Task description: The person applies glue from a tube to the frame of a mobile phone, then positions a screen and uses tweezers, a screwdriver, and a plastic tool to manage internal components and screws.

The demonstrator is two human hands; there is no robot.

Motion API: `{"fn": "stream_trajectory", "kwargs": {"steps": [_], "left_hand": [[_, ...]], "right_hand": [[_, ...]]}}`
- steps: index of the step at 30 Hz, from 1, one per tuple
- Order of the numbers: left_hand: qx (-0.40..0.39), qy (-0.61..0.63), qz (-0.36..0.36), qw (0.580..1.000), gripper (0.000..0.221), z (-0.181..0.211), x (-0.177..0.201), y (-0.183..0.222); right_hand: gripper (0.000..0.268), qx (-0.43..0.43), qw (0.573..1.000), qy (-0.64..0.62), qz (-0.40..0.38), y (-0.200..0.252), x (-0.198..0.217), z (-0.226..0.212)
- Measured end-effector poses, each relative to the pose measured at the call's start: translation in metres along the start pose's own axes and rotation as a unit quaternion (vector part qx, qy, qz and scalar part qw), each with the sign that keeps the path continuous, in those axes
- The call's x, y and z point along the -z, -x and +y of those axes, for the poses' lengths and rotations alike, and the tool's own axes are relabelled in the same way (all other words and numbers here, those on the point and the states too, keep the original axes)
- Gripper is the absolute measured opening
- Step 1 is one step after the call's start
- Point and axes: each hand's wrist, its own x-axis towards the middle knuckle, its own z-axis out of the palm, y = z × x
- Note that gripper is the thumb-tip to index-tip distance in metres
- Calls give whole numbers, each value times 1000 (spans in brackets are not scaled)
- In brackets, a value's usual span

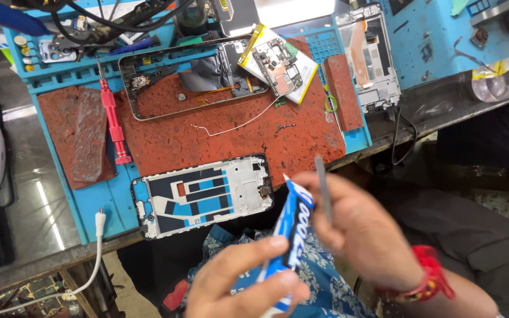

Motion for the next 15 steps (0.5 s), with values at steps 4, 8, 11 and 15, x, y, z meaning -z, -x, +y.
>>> {"fn": "stream_trajectory", "kwargs": {"steps": [4,8,11,15], "left_hand": [[79,56,93,991,48,6,-5,-2],[147,121,51,980,48,8,-3,-3],[124,138,-12,983,48,6,-7,-3],[184,202,-53,960,43,5,-11,5]], "right_hand": [[37,178,822,477,255,-13,30,-48],[31,299,554,727,273,-52,70,-85],[28,304,445,807,242,-70,92,-87],[30,256,484,793,266,-77,92,-83]]}}
